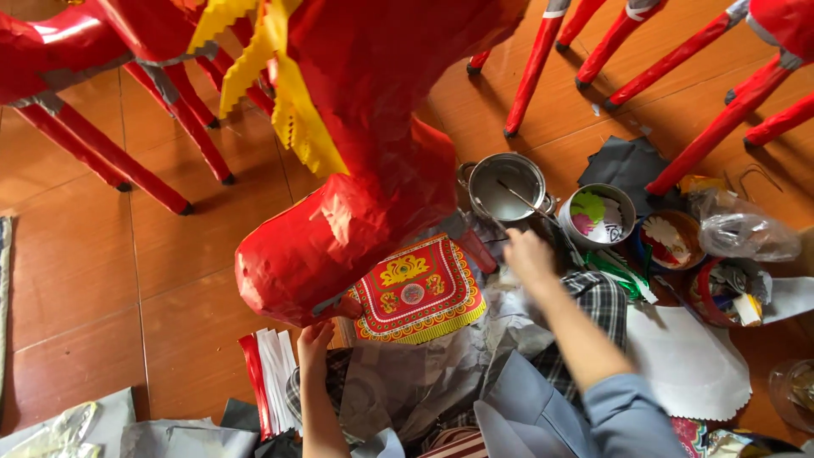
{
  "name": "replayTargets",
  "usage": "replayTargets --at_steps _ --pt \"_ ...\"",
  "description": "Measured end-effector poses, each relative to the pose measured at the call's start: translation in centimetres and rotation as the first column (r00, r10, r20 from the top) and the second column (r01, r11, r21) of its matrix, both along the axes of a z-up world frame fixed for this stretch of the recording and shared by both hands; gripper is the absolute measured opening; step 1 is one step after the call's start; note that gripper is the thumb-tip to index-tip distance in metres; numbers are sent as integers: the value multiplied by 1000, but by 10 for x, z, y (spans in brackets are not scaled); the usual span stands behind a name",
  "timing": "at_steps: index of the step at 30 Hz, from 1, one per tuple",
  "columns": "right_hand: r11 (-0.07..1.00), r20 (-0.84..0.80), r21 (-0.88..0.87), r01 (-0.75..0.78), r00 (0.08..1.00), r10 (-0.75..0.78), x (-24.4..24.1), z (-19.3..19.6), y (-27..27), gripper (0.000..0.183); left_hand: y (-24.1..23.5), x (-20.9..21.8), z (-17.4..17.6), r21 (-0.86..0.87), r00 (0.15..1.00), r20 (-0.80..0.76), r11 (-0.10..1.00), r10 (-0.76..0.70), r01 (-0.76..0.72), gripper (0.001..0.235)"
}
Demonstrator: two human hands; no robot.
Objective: Decorating red paper horse figures by applying glue and attaching decorative paper panels and fringes.
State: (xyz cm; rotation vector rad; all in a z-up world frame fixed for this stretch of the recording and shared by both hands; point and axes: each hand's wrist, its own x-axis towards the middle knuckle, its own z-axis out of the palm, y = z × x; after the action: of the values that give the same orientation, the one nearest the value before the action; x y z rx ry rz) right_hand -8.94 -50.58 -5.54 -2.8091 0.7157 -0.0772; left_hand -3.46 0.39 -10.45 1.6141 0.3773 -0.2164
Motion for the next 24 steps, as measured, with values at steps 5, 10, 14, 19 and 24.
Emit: replayTargets --at_steps 5,10,14,19,24 --pt "445 -17 871 211 916 -401 -8 10 31 42 -20 -2 40 19 990 -141 1000 27 -24 31" --pt "-157 -254 966 204 854 -455 1 -49 6 27 -10 13 -22 -88 986 52 983 -156 161 35" --pt "32 -65 995 92 875 -480 1 11 2 23 -30 21 -25 -112 946 173 949 -273 294 25" --pt "230 437 899 -372 739 -513 -15 184 24 24 -33 27 -59 10 933 265 968 -245 251 39" --pt "472 748 658 -587 581 -321 -35 284 70 23 -50 24 -30 -304 988 112 944 -101 131 50"
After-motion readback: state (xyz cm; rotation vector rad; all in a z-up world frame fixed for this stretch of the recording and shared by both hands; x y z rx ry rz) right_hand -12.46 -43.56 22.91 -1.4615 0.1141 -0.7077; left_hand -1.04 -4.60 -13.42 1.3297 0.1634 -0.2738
